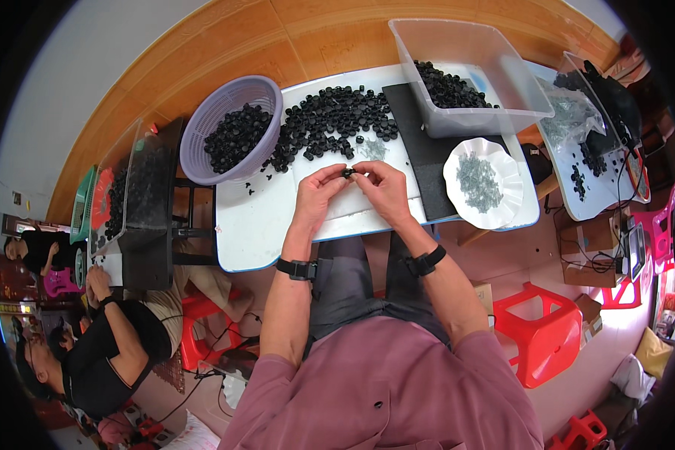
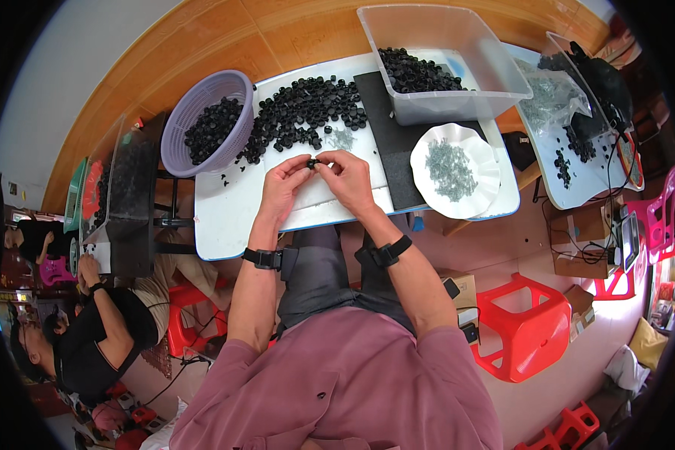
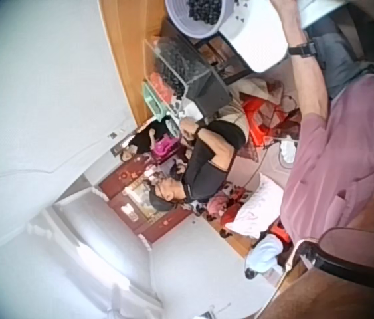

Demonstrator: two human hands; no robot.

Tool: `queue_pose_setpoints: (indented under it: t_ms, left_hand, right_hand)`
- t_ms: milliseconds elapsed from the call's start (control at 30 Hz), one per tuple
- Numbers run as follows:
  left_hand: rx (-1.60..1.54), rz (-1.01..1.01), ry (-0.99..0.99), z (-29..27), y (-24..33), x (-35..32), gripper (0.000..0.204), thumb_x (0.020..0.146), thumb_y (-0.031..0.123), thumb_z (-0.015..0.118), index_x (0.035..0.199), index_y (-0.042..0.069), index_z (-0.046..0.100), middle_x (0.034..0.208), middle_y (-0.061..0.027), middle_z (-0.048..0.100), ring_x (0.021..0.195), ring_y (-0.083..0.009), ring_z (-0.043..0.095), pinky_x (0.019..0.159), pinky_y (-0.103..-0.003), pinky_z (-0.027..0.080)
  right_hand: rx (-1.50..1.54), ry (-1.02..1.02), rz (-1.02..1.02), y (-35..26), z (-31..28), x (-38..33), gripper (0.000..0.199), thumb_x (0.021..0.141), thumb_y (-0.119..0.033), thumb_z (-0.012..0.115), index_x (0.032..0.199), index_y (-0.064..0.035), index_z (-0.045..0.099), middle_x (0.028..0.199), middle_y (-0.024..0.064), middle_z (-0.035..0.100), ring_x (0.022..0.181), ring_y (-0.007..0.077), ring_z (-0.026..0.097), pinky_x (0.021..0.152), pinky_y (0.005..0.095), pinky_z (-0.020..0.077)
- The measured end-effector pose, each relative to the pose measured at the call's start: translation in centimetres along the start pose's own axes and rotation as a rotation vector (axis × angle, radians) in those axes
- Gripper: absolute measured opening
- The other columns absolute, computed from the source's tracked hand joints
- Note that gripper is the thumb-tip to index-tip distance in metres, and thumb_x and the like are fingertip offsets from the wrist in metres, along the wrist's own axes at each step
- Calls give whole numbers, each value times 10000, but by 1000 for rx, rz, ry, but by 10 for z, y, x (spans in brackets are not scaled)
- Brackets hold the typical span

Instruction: Assembling black plastic components with small clear parts on a table.

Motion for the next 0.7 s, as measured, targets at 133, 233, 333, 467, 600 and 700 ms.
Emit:
queue_pose_setpoints:
  t_ms: [133,233,333,467,600,700]
  left_hand:
    - [19,-3,-4,0,2,-1,393,978,-9,659,1361,-79,603,1198,-147,704,1071,-184,702,1010,-286,564]
    - [12,-16,3,1,4,-2,386,993,-7,638,1367,-93,592,1240,-170,691,1110,-203,700,1027,-295,559]
    - [14,-24,9,3,5,-1,374,1004,-5,622,1364,-100,588,1259,-184,683,1126,-214,699,1029,-300,561]
    - [8,-33,21,2,4,0,367,1011,3,616,1362,-104,587,1255,-184,684,1124,-213,699,1022,-298,566]
    - [10,-37,28,4,5,-1,351,1012,12,625,1347,-91,607,1250,-173,688,1107,-204,700,1012,-292,570]
    - [43,-37,26,4,4,-1,339,1008,17,636,1333,-78,627,1241,-159,695,1086,-193,701,1001,-283,571]
  right_hand:
    - [-4,14,5,-2,1,0,168,859,-52,772,1022,-13,773,901,71,756,630,86,603,584,249,494]
    - [-30,17,-1,-5,0,0,173,853,-48,776,1023,-13,772,901,70,756,626,86,601,584,248,494]
    - [-30,28,-7,-3,0,0,178,850,-43,778,1025,-12,770,899,68,754,624,85,599,582,246,493]
    - [-34,31,-14,-3,0,0,179,849,-38,777,1026,-11,768,898,68,754,620,83,595,577,247,490]
    - [-59,24,-33,-3,1,0,168,850,-37,774,1016,-12,765,889,72,747,616,91,596,573,250,491]
    - [-84,32,-66,-2,2,0,160,851,-39,772,1009,-12,760,884,75,741,616,100,603,572,255,494]
Point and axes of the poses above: each hand's wrist, its own x-axis towards the middle knuckle, its own z-axis out of the palm, y = z × x, the point moved 1 cm from there along x, towards the middle knuckle
